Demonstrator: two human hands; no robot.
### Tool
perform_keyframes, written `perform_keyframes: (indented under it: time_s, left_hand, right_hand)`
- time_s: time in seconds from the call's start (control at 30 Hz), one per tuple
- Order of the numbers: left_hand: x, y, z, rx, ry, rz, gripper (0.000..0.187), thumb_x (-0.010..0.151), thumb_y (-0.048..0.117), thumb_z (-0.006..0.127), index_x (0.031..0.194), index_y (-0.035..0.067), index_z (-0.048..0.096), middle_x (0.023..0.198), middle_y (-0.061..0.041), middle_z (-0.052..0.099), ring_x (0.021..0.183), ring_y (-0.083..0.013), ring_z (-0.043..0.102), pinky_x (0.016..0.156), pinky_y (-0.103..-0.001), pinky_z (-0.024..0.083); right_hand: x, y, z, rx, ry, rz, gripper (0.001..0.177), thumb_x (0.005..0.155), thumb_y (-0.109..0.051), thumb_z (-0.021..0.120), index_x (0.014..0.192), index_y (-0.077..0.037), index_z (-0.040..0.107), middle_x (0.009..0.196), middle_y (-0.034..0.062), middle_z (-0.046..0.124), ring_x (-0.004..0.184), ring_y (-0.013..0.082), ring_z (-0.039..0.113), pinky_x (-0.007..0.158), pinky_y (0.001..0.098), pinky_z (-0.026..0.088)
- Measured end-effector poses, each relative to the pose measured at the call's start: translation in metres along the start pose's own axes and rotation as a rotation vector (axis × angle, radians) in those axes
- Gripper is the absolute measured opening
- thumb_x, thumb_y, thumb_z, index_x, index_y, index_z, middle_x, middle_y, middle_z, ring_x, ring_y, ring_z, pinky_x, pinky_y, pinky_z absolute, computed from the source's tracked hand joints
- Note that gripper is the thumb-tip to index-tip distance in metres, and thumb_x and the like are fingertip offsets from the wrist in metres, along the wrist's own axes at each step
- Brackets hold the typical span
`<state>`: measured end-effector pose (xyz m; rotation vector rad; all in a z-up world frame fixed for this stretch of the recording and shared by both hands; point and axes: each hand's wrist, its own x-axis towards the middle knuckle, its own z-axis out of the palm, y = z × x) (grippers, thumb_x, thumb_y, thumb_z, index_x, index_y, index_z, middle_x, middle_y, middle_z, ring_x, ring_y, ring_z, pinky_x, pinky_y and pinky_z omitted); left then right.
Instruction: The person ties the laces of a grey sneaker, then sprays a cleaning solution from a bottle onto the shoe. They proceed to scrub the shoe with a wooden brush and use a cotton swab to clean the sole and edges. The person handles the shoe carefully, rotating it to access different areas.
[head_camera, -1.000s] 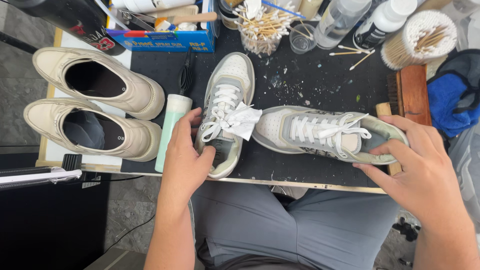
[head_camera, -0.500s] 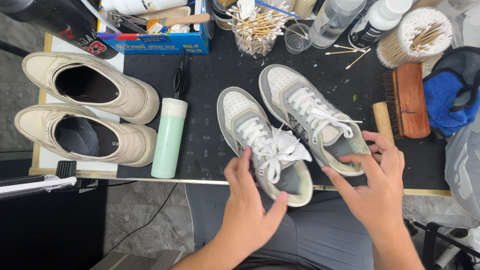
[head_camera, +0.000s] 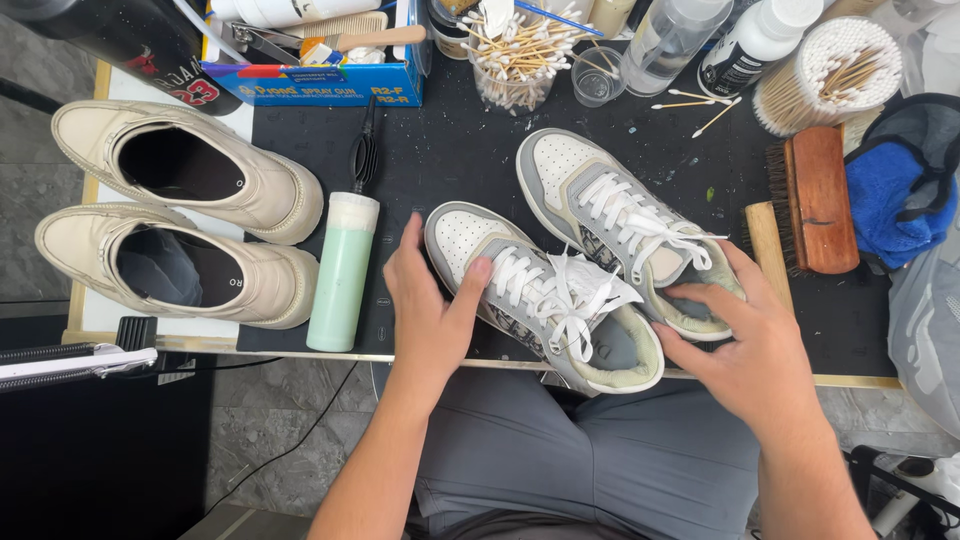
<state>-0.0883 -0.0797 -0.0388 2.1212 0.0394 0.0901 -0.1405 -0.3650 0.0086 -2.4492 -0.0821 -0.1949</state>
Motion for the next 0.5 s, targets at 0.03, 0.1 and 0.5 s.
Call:
perform_keyframes:
  time_s: [0.03,0.1,0.5]
  left_hand:
    - [0.005,-0.002,0.004,-0.061,-0.018,-0.058,0.091,0.093,0.046,0.071,0.155,-0.006,0.030,0.150,-0.030,0.038,0.144,-0.0427,0.031,0.117,-0.053,0.029]
    - [0.014,0.000,0.016,0.057,-0.022,0.018,0.096,0.089,0.049,0.075,0.155,-0.006,0.031,0.151,-0.030,0.040,0.143,-0.0433,0.032,0.118,-0.056,0.026]
    - [0.066,0.028,0.029,0.252,-0.227,-0.092,0.091,0.063,0.036,0.088,0.140,0.013,0.045,0.138,-0.026,0.040,0.132,-0.0456,0.036,0.107,-0.059,0.033]
  right_hand:
    - [0.000,0.002,0.001,0.034,-0.004,0.007,0.037,0.069,-0.016,0.085,0.103,-0.005,0.075,0.146,0.0237,0.057,0.130,0.0386,0.061,0.104,0.0417,0.049]
    - [-0.002,0.004,0.002,0.048,0.004,0.008,0.032,0.068,-0.015,0.086,0.095,-0.004,0.072,0.146,0.0249,0.057,0.128,0.0377,0.062,0.102,0.0405,0.050]
    - [-0.047,-0.022,0.029,0.226,0.079,0.026,0.027,0.068,-0.007,0.085,0.091,-0.003,0.071,0.149,0.0260,0.053,0.132,0.0347,0.061,0.104,0.0373,0.049]
